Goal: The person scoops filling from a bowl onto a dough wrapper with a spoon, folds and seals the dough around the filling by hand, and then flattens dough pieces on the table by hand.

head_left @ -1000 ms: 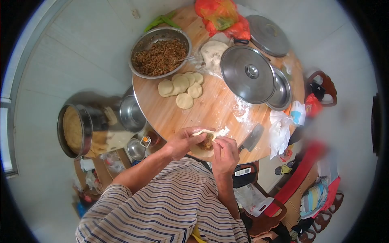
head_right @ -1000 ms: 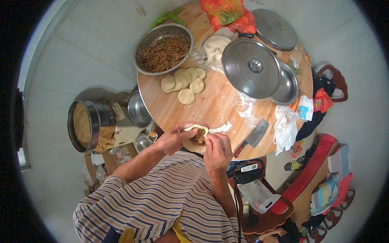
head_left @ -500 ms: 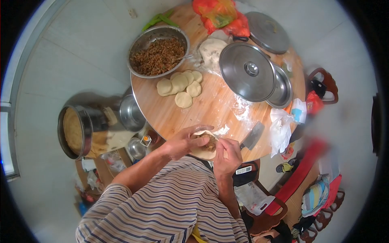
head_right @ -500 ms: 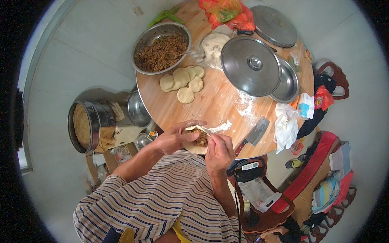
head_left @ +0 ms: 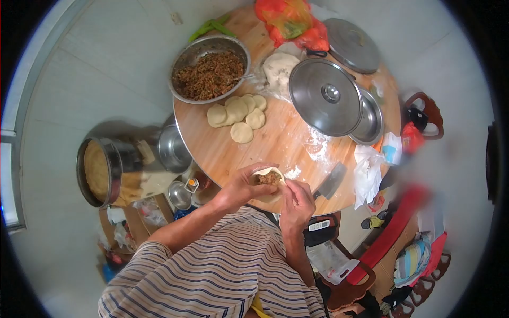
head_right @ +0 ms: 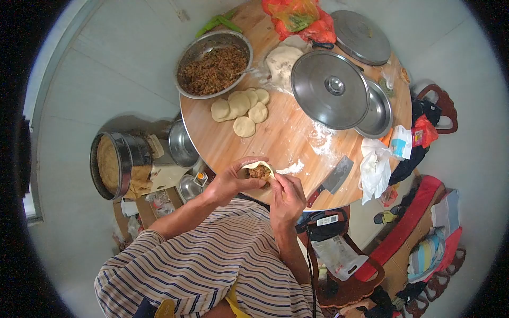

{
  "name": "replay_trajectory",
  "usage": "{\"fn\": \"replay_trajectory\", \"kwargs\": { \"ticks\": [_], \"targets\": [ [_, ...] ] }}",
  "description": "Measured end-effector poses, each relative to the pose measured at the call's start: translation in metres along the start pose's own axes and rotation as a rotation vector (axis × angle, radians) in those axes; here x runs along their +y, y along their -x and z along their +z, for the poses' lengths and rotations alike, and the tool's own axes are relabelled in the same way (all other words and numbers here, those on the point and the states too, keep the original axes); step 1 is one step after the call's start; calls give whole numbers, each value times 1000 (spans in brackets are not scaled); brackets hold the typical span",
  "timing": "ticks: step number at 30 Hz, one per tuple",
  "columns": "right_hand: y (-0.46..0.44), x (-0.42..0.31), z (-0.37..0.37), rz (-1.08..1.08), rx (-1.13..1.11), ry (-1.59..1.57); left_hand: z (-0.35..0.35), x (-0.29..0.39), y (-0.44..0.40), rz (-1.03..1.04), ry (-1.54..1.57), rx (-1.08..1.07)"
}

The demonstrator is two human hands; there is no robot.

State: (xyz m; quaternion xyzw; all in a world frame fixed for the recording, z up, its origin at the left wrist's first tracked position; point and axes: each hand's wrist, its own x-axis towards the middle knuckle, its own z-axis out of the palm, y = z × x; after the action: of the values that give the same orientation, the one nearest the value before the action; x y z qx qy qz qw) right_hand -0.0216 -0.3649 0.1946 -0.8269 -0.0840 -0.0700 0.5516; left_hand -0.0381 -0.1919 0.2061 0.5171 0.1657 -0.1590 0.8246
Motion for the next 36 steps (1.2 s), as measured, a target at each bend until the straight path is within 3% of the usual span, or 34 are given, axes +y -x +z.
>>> {"fn": "replay_trajectory", "kwargs": {
  "ticks": [5, 7, 10, 13, 17, 20, 26, 28, 36],
  "targets": [
    [-2, 2, 1, -18, -35, 29, -2, -1, 1, 8, 39, 1],
    [-7, -4, 2, -196, 22, 135, 0, -1, 1, 2, -23, 57],
    [-5, 7, 4, -285, 7, 204, 0, -2, 1, 22, -83, 46],
    [0, 8, 8, -134, 15, 90, -2, 0, -1, 37, -129, 30],
    [-5, 1, 5, -126, -34, 166, -4, 7, -3, 62, -207, 5],
    [-5, 5, 5, -306, -22, 178, -6, 11, -3, -28, -243, -8],
    [-7, 1, 7, -286, 48, 183, -11, 16, 1, -176, 44, 51],
    [-7, -3, 8, -167, 22, 147, -12, 12, 4, -193, 230, 20],
    [-5, -15, 18, 48, 18, -76, -4, 9, 13, -118, 208, 64]
  ]
}}
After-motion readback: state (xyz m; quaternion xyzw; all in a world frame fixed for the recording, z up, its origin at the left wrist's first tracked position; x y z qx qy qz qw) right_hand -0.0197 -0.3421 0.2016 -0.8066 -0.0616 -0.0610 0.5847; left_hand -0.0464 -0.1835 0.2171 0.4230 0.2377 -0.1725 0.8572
